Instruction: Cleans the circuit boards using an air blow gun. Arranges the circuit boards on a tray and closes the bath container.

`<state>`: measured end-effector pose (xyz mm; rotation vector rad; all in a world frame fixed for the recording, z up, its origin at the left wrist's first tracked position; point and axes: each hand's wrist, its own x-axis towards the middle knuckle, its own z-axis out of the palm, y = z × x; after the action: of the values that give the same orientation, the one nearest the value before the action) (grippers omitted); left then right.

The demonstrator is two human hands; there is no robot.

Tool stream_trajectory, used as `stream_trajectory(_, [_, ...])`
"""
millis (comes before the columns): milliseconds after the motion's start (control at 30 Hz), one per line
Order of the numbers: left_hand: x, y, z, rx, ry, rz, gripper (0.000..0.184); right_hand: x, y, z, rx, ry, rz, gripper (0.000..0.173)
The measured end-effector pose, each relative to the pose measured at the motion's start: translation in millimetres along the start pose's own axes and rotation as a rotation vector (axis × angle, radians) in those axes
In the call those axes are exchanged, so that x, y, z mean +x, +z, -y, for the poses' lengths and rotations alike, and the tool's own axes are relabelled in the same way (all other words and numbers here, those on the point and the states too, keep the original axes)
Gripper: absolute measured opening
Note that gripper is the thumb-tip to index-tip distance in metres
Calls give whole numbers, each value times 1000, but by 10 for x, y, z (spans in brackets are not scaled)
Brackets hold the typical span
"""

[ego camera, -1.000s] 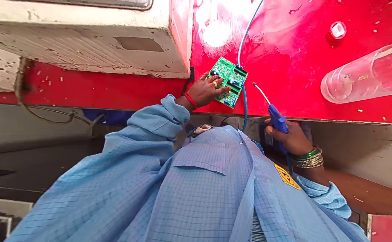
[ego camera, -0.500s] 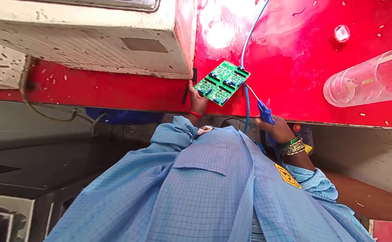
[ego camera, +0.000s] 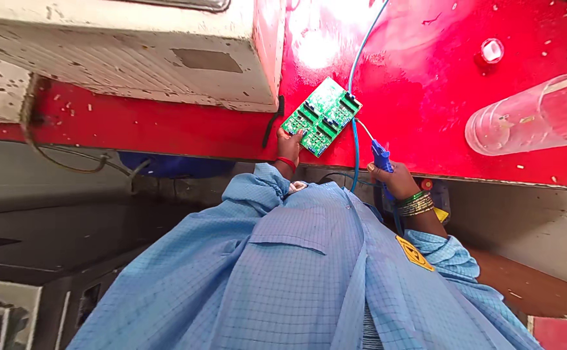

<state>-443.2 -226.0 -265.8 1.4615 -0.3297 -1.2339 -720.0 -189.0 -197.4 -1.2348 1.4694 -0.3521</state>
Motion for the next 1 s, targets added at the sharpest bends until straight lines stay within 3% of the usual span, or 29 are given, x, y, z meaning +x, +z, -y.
stream_trajectory(267, [-113,-173,-261,17,188,59,57,-41,9,56,-50,-56,32,27])
stream_trajectory(433, [-115,-2,-237,-267,-4,33,40,-134,73,134,-90,-64,96,30])
stream_trajectory(567, [-75,99,-252,-467,-91,62,43,-200,65,163,-130,-63,103,32])
stream_trajectory(767, [3,211,-368,-500,-133,130,57,-355,19,222,-177,-120,159,41])
stream_trajectory(1000, [35,345,-382,-484,-126,138,54,-321,-41,150,-190,-71,74,35])
